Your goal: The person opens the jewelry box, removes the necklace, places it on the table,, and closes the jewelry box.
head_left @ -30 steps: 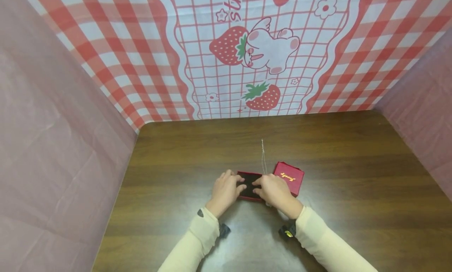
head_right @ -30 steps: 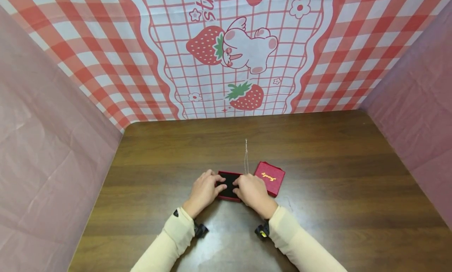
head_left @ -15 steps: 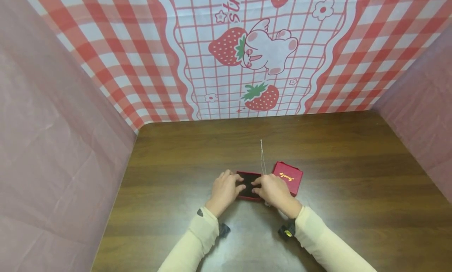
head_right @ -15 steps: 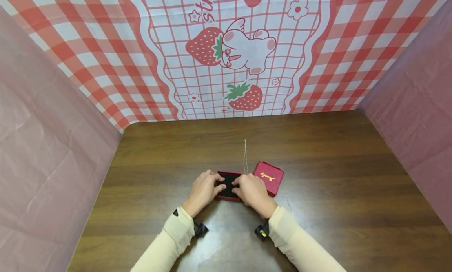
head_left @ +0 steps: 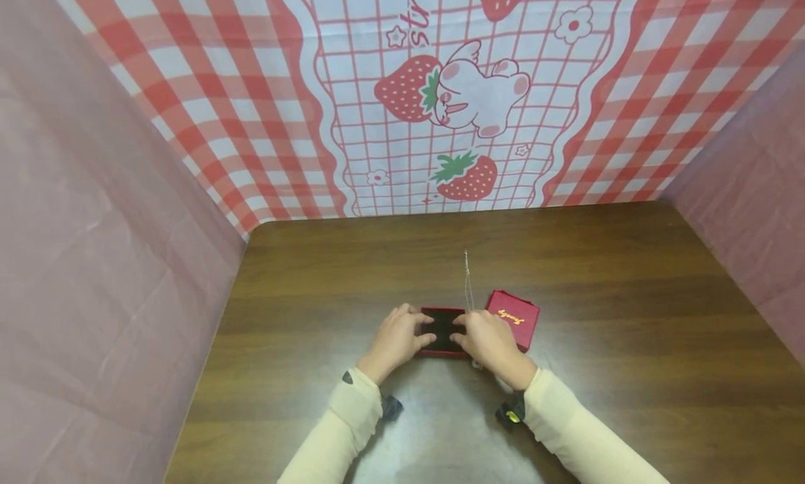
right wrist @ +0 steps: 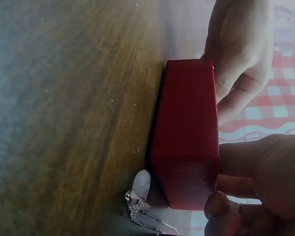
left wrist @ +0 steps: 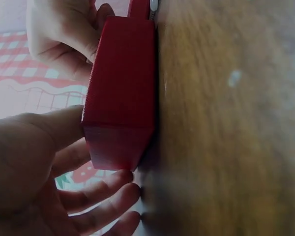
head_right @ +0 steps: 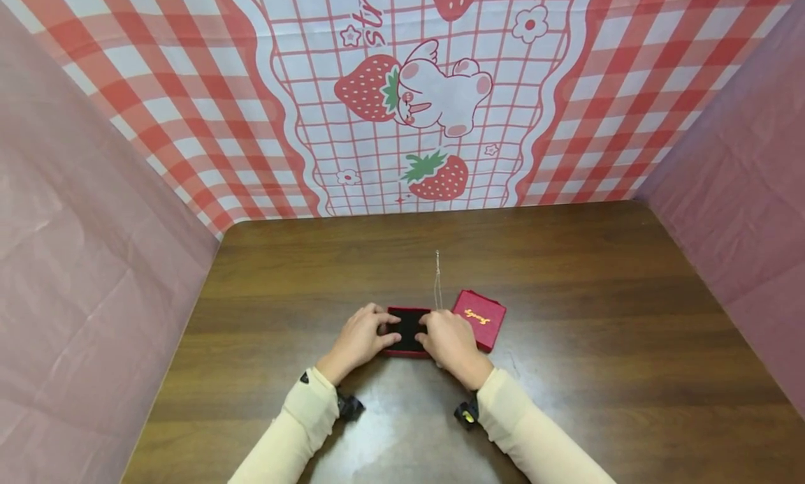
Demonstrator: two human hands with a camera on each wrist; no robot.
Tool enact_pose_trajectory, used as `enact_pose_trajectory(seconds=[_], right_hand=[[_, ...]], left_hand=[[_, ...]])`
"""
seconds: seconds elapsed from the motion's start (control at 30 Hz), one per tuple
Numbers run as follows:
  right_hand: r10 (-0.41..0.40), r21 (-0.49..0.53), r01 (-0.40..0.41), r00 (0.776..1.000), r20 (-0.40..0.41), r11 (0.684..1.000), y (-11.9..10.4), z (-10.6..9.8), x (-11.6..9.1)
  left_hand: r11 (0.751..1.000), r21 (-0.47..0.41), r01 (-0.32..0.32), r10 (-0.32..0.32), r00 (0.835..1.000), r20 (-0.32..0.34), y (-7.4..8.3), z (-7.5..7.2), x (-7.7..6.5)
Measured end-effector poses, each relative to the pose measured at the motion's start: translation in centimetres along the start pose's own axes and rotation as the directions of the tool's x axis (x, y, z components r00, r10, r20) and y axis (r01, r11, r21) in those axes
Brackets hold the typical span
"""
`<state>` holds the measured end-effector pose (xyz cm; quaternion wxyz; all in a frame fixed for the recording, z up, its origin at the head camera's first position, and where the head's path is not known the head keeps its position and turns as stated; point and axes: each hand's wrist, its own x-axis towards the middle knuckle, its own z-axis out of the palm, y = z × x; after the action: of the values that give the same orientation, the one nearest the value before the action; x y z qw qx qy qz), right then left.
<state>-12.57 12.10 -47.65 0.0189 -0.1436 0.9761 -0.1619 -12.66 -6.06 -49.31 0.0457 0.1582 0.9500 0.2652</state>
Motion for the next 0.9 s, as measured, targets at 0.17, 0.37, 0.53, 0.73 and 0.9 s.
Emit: enact_pose_trajectory(seconds=[0.17,0.37,0.53,0.73,0.9], right_hand=[[0.003,0.028,-0.003,1.0,0.029,1.0,0.1,-0.1,0.1],[0.001,0.055,-0.003,0.999,0.033,0.998,0.3,0.1,0.1],[-0.025,0.062,0.023,0.999,0.03,0.998,0.5,0.2,0.3],[-0.048,0.051,0.047,0.999,0.023,0.998,0.9,0.0,0.4],[-0.064,0.093,0.062,0.998,0.013,0.994,0.9,-0.3,0.5]], left_hand=[[0.995,-0.096,-0.021,0.026,0.998,0.052,-0.6,-0.4,-0.3],[0.979,-0.206,-0.007,0.033,0.992,0.122,-1.3,-1.7,-0.3],[0.977,-0.214,0.01,0.026,0.986,0.164,-1.8,-1.5,-0.4],[0.981,-0.195,0.006,0.03,0.983,0.18,-1.7,-1.3,-0.6],[0.981,-0.195,0.01,0.027,0.982,0.187,-1.6,-1.5,-0.8]])
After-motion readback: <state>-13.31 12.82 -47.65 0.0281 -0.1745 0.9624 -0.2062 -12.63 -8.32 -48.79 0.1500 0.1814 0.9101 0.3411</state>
